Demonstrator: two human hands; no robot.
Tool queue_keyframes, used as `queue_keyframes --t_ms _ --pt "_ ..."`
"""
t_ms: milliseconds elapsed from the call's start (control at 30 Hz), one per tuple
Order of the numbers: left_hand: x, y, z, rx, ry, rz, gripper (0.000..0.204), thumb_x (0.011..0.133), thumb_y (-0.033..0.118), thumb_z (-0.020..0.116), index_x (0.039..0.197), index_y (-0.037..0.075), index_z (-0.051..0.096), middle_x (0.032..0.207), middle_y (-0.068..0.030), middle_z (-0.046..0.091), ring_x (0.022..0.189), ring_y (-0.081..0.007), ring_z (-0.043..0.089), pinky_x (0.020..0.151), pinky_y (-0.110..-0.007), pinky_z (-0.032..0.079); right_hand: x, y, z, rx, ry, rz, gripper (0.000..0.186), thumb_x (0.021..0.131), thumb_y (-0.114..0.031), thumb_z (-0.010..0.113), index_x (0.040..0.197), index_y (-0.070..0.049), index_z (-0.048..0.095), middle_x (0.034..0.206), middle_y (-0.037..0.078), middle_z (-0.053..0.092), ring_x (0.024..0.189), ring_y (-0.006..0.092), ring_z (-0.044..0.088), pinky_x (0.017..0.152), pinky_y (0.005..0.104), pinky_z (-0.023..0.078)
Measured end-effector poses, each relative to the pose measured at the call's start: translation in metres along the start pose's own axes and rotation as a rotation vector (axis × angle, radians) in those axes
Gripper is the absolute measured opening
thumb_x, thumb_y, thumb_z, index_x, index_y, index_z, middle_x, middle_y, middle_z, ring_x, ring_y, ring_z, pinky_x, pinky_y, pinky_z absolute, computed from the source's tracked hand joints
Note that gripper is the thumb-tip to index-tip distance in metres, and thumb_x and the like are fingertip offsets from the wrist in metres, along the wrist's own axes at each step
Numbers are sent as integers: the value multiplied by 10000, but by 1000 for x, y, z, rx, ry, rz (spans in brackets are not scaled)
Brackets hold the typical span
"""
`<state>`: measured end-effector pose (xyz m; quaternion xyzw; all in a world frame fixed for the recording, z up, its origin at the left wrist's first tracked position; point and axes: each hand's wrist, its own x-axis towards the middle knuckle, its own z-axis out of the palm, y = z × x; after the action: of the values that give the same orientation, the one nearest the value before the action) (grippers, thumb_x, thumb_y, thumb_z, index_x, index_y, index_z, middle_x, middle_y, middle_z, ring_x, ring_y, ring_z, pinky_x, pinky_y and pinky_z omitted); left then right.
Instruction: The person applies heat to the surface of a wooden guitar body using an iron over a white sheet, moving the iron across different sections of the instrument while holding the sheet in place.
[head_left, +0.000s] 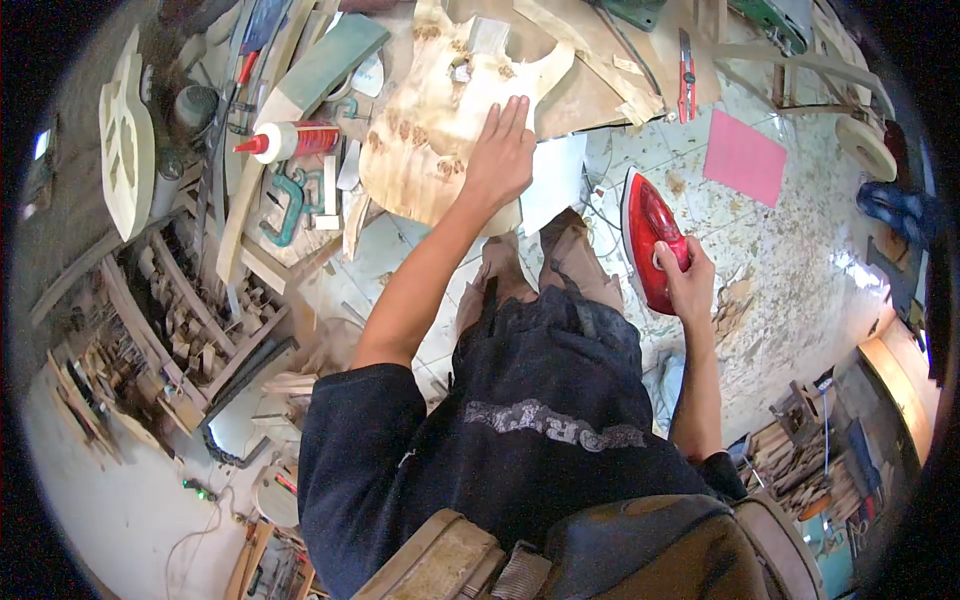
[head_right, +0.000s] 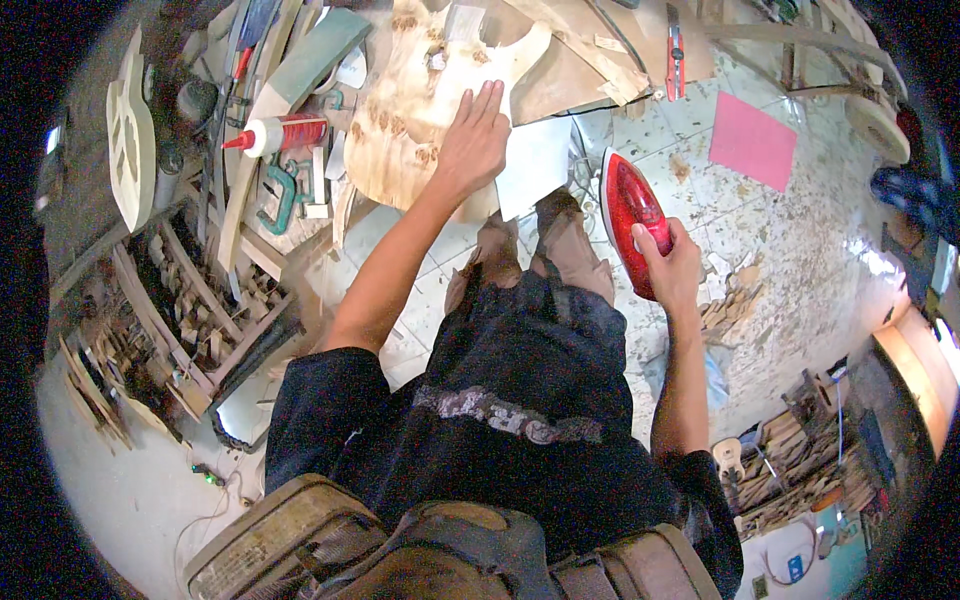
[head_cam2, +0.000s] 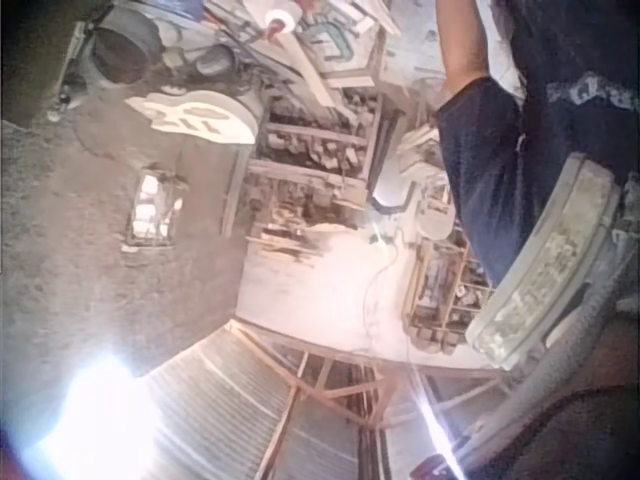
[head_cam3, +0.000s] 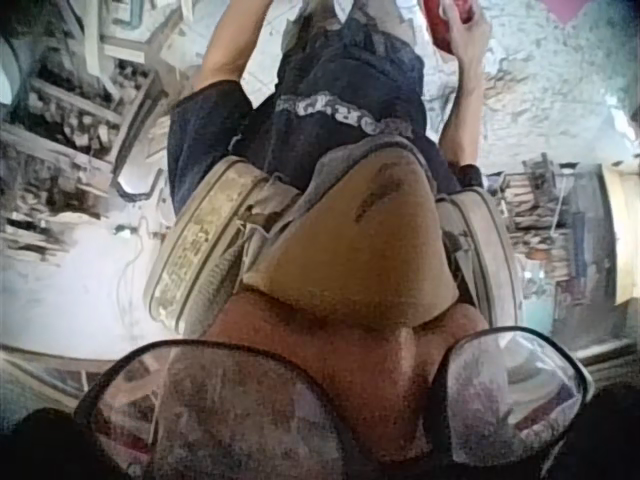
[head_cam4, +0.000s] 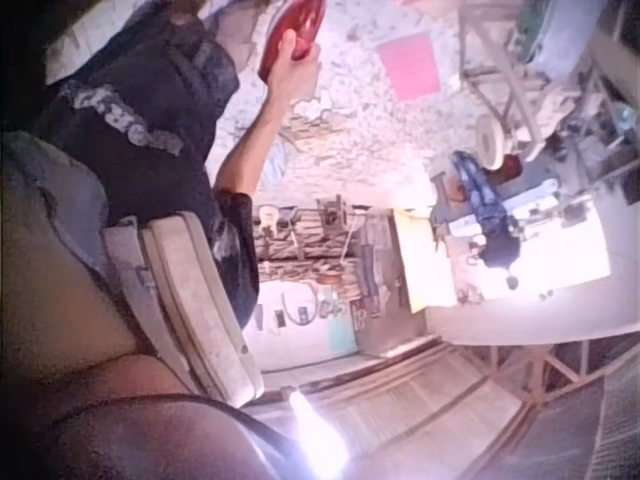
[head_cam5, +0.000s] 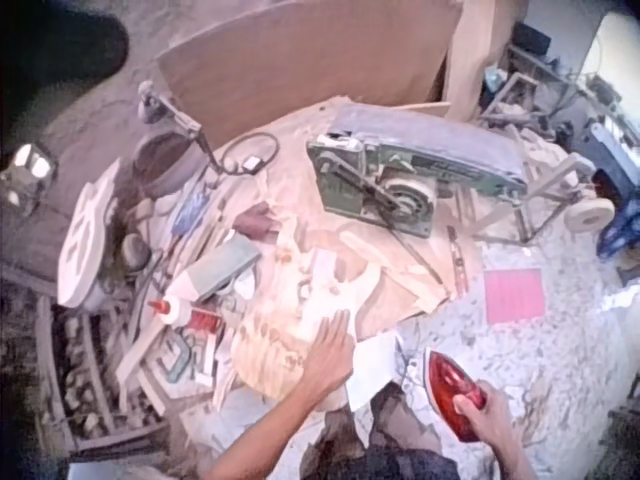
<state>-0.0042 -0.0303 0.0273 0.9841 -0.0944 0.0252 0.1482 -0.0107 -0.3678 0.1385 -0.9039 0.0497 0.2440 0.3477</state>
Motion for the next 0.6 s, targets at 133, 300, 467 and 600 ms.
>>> queue_keyframes --t_ms 133,300,467,600 --pt "5 4 -5 55 -66 9 242 941 141 482 965 -68 602 1474 -343 453 1447 -431 371 1204 -571 247 -4 7 1 -3 20 -18 364 909 -370 752 954 -14 694 677 71 641 597 146 559 599 337 464" --pt "-8 -1 -16 -27 -88 16 247 947 148 535 1026 -66 628 1408 -310 537 1397 -401 452 1202 -559 264 -7 8 6 -47 43 -16 410 897 -446 743 927 -40 692 704 118 656 603 219 594 612 373 469" --pt "-14 -8 -38 -357 -1 -358 291 969 286 617 979 11 711 1049 -250 716 1056 -362 681 932 -457 514 -5 -6 11 -152 28 -45 460 896 -521 707 937 -63 691 721 157 673 625 322 643 608 420 484" --pt "3 -35 -56 -240 24 -573 279 923 299 697 885 23 698 812 -223 708 754 -413 693 707 -494 538 4 -42 25 -230 -73 -40 497 910 -539 678 952 -44 687 775 215 696 709 411 685 650 472 513"
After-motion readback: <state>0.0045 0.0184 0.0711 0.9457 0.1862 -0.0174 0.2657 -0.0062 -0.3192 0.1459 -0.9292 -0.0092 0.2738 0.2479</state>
